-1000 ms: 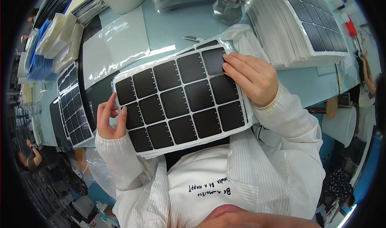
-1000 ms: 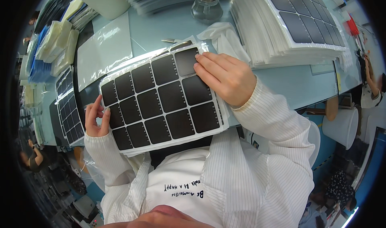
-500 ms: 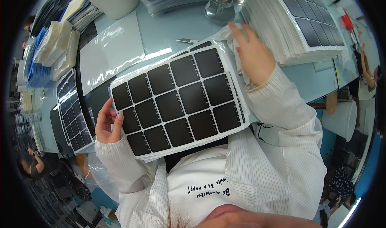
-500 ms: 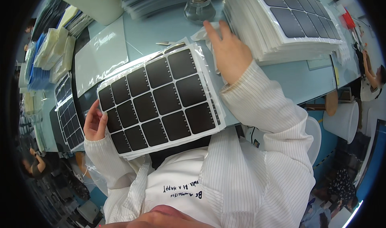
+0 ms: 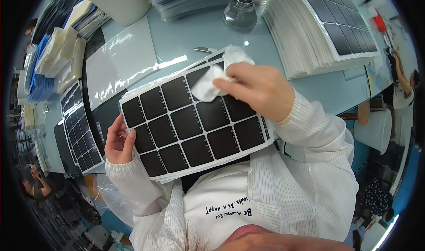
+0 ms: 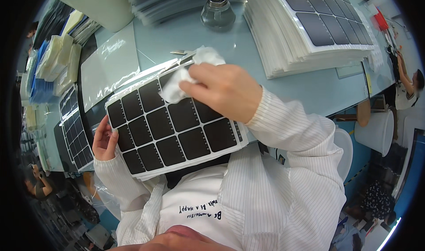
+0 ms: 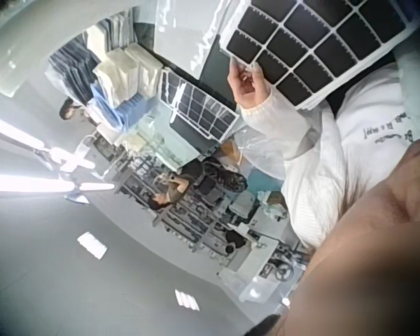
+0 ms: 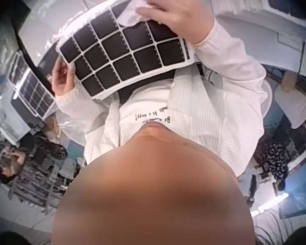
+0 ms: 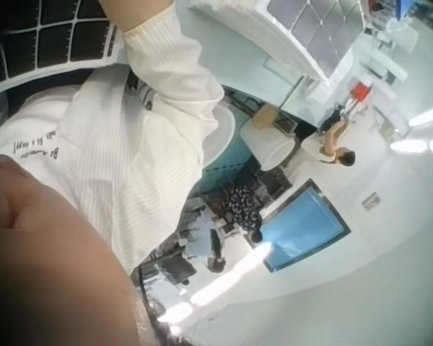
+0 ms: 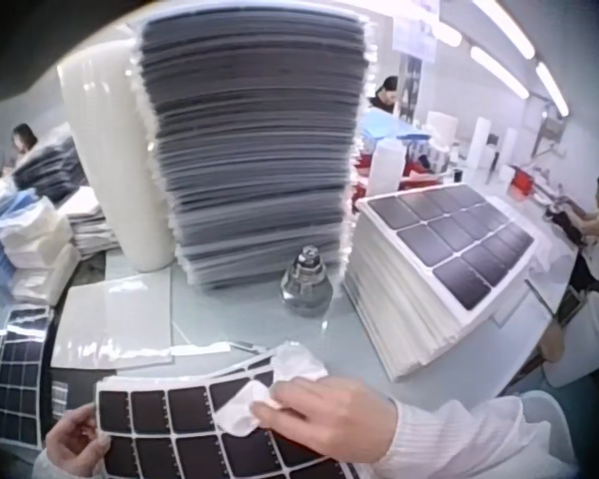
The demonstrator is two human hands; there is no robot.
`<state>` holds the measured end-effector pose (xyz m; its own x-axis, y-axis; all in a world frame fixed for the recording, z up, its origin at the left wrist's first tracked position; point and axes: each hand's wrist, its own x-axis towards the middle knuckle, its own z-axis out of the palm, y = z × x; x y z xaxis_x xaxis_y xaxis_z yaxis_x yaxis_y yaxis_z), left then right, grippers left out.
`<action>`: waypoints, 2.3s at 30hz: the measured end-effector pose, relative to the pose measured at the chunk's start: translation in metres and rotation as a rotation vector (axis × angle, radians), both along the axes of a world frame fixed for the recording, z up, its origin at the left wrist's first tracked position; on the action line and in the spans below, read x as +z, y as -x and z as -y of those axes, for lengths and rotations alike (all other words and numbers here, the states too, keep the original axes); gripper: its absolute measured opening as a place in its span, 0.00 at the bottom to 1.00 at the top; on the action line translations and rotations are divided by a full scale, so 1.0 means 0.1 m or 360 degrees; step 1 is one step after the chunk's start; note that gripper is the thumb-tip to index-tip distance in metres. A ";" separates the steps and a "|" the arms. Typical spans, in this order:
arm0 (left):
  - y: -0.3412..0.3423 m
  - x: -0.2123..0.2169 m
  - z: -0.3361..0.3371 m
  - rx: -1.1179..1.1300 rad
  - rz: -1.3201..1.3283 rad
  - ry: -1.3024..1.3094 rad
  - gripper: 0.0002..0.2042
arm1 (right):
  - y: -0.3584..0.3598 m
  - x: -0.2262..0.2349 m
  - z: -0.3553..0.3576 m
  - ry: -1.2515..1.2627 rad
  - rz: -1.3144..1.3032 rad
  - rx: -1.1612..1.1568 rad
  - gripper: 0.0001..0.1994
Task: Inspecting and cleaning sheets of small solar cells at a factory workstation.
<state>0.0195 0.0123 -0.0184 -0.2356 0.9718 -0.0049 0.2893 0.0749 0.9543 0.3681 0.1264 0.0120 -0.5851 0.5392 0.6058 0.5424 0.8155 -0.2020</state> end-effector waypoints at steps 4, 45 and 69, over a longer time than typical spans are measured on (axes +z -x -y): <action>0.02 -0.01 0.01 -0.0024 0.0025 -0.0015 0.25 | -0.10 -0.04 -0.18 -0.0033 0.0464 -0.0614 0.13; -0.16 0.76 0.07 -0.0277 -0.0508 -0.0736 0.10 | -0.49 0.56 0.39 0.0707 -0.0996 0.0032 0.05; -0.43 1.21 -0.27 -0.0412 -0.0588 -0.1045 0.09 | -0.79 0.99 0.46 0.0419 -0.0962 -0.0158 0.04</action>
<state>0.0621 0.0397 0.1025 0.1237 0.7731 0.6221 0.5270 -0.5824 0.6189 0.4474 0.0804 0.1112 -0.1238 0.7476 0.6525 0.3411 0.6496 -0.6795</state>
